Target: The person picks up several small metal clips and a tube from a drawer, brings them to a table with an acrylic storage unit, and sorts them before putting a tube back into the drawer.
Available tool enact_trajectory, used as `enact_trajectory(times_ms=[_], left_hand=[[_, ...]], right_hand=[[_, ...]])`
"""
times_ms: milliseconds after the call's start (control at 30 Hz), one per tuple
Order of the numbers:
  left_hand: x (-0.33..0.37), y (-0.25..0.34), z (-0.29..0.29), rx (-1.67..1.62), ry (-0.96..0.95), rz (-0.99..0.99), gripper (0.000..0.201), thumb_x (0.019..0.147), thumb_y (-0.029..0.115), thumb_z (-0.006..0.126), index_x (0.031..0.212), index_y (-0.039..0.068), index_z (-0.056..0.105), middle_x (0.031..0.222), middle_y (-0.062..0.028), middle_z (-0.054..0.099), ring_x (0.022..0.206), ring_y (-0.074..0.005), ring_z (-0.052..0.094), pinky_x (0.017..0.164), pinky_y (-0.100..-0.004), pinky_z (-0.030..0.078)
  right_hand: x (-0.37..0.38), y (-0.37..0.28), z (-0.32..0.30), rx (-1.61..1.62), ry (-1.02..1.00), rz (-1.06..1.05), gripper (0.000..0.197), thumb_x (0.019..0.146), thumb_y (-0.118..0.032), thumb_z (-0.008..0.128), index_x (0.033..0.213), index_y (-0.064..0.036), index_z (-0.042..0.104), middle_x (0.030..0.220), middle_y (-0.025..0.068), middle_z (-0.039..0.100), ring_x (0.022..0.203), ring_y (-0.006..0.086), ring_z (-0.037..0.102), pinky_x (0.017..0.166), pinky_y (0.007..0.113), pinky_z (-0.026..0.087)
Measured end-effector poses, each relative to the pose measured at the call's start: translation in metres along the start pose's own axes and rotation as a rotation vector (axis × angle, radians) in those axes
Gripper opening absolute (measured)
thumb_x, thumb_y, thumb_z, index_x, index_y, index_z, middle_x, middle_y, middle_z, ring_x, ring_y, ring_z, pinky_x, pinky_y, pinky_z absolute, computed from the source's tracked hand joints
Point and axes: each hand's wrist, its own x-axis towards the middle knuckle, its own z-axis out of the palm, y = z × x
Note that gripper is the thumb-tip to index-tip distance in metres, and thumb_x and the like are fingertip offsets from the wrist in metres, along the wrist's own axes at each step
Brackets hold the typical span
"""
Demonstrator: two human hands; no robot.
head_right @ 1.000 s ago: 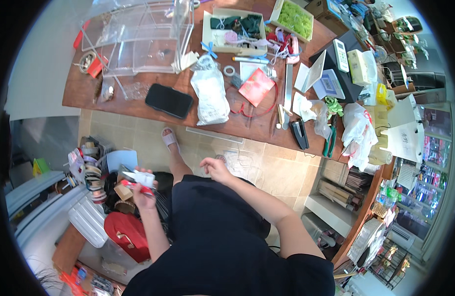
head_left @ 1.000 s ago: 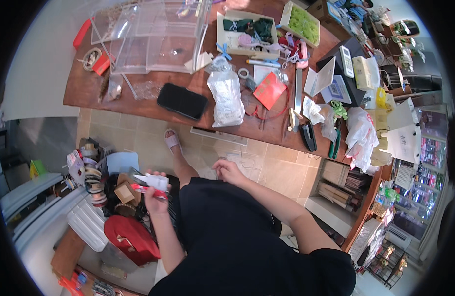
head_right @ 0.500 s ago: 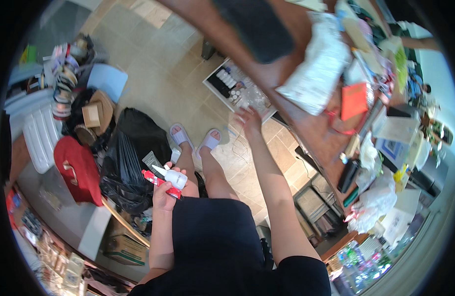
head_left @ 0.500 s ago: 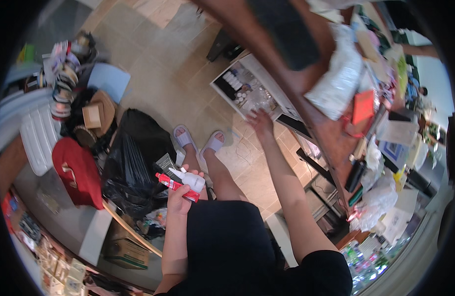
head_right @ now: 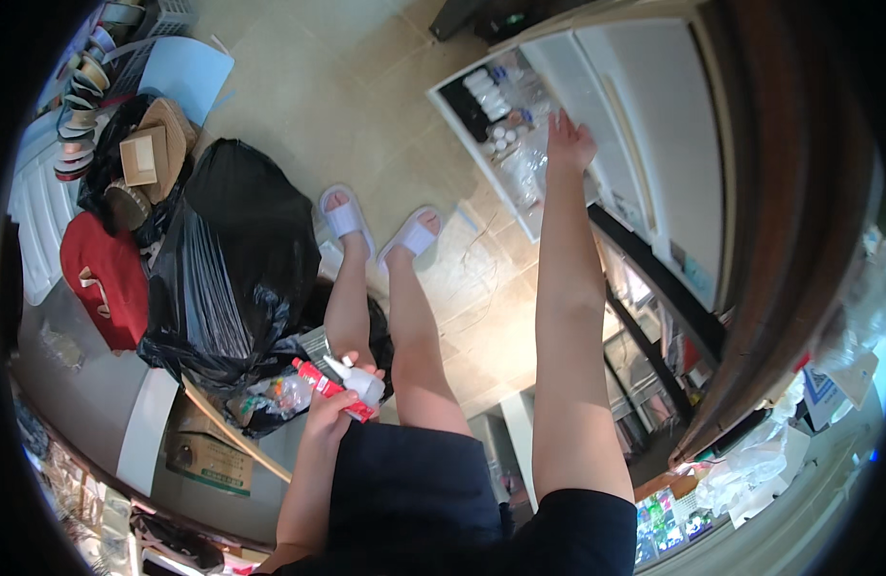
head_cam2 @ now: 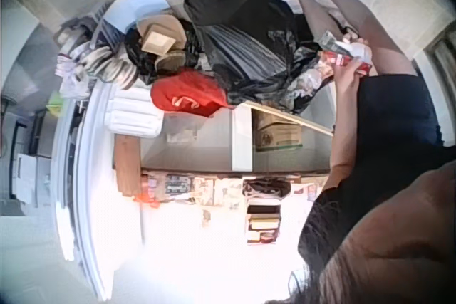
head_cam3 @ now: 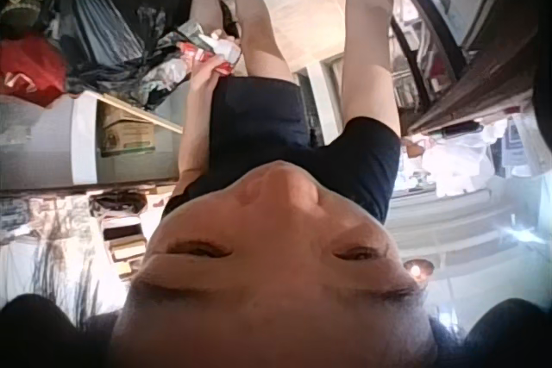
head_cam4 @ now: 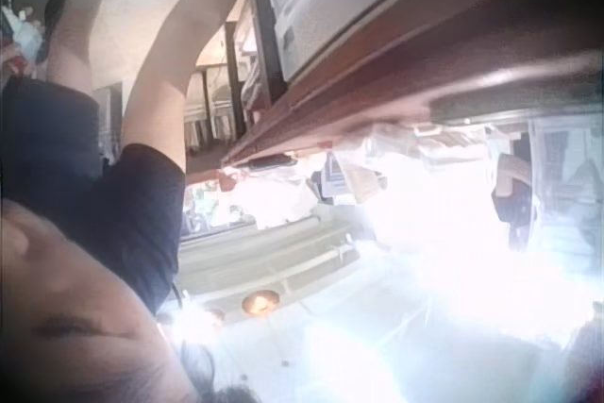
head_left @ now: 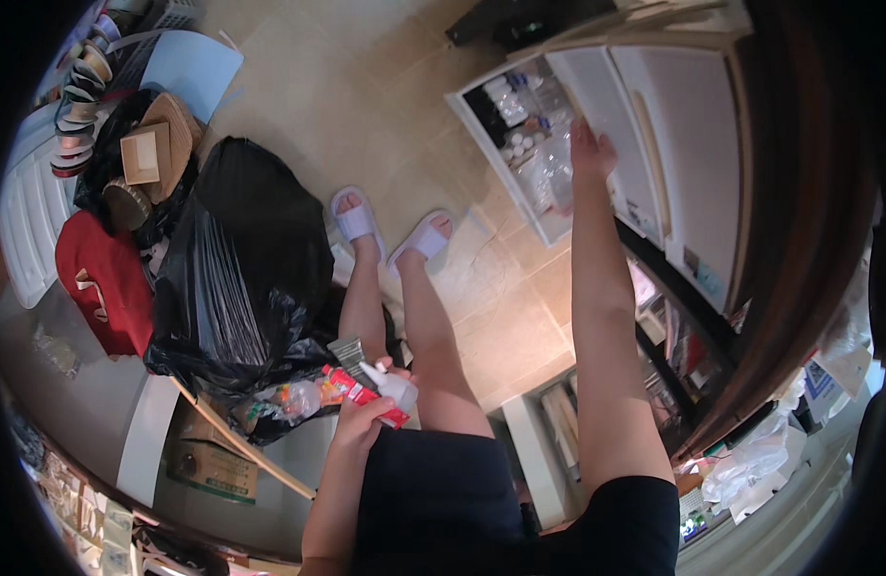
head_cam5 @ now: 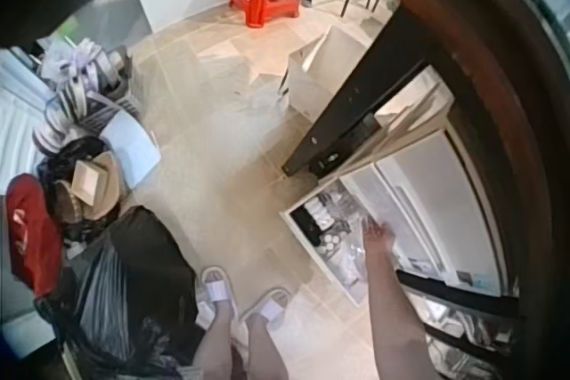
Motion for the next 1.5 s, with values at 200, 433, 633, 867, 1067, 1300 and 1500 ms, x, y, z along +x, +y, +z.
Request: enact_trajectory(times_ms=[200, 433, 633, 867, 1067, 1300, 1500], left_hand=[[0.012, 0.001, 0.004, 0.120, -0.020, -0.024, 0.053, 0.073, -0.007, 0.061, 0.122, 0.001, 0.043, 0.107, -0.0172, 0.059, 0.108, -0.0325, 0.056, 0.093, -0.0421, 0.044], [0.029, 0.009, 0.033, 0.211, -0.090, 0.002, 0.053, 0.069, -0.009, 0.061, 0.118, 0.001, 0.044, 0.104, -0.0159, 0.060, 0.104, -0.0298, 0.058, 0.091, -0.0412, 0.046], [0.034, 0.015, 0.058, 0.318, -0.090, 0.046, 0.059, 0.067, -0.004, 0.066, 0.121, 0.001, 0.043, 0.106, -0.0148, 0.059, 0.102, -0.0272, 0.058, 0.088, -0.0394, 0.047], [0.057, 0.012, 0.052, 0.485, -0.089, 0.063, 0.059, 0.065, -0.002, 0.069, 0.118, 0.001, 0.043, 0.102, -0.0136, 0.059, 0.100, -0.0284, 0.059, 0.087, -0.0404, 0.047], [0.087, 0.025, 0.100, 0.558, -0.104, 0.205, 0.058, 0.065, -0.008, 0.068, 0.116, 0.001, 0.041, 0.103, -0.0112, 0.056, 0.102, -0.0205, 0.057, 0.086, -0.0305, 0.048], [0.119, -0.013, 0.167, 1.586, -0.306, 0.676, 0.090, 0.063, 0.002, 0.070, 0.138, -0.003, 0.020, 0.133, -0.0265, 0.030, 0.119, -0.0417, 0.038, 0.097, -0.0392, 0.040], [0.141, -0.047, 0.213, 1.725, -0.400, 0.655, 0.097, 0.062, 0.011, 0.074, 0.138, -0.007, 0.017, 0.137, -0.0293, 0.026, 0.129, -0.0424, 0.026, 0.103, -0.0414, 0.031]], right_hand=[[-0.030, 0.010, -0.006, 0.034, -0.077, -0.014, 0.034, 0.085, -0.006, 0.037, 0.115, 0.0089, 0.043, 0.118, 0.0213, 0.050, 0.114, 0.0345, 0.048, 0.100, 0.052, 0.037], [-0.115, 0.096, -0.083, 0.143, 0.078, 0.183, 0.033, 0.086, -0.028, 0.050, 0.110, -0.0048, 0.054, 0.104, 0.0119, 0.060, 0.093, 0.0315, 0.056, 0.088, 0.048, 0.046], [-0.201, 0.135, -0.082, 0.152, 0.161, 0.280, 0.039, 0.082, -0.036, 0.057, 0.103, -0.0035, 0.059, 0.105, 0.0125, 0.060, 0.093, 0.0315, 0.057, 0.093, 0.048, 0.041], [-0.221, 0.116, -0.078, -0.114, 0.092, 0.414, 0.031, 0.086, -0.028, 0.054, 0.101, -0.0013, 0.056, 0.096, 0.0162, 0.060, 0.089, 0.0307, 0.057, 0.084, 0.046, 0.046], [-0.320, 0.044, -0.028, -0.700, -0.278, 0.502, 0.041, 0.084, -0.019, 0.059, 0.119, -0.0016, 0.047, 0.106, 0.0141, 0.057, 0.088, 0.0224, 0.058, 0.078, 0.035, 0.048], [-0.348, -0.004, 0.010, -0.856, -0.382, 0.227, 0.081, 0.070, -0.010, 0.071, 0.138, -0.0053, 0.027, 0.125, 0.0134, 0.050, 0.109, 0.0250, 0.054, 0.091, 0.036, 0.045], [-0.274, -0.048, -0.001, -0.277, -0.194, 0.351, 0.057, 0.076, -0.006, 0.050, 0.131, -0.0058, 0.036, 0.110, 0.0186, 0.055, 0.094, 0.0357, 0.059, 0.081, 0.045, 0.051]])
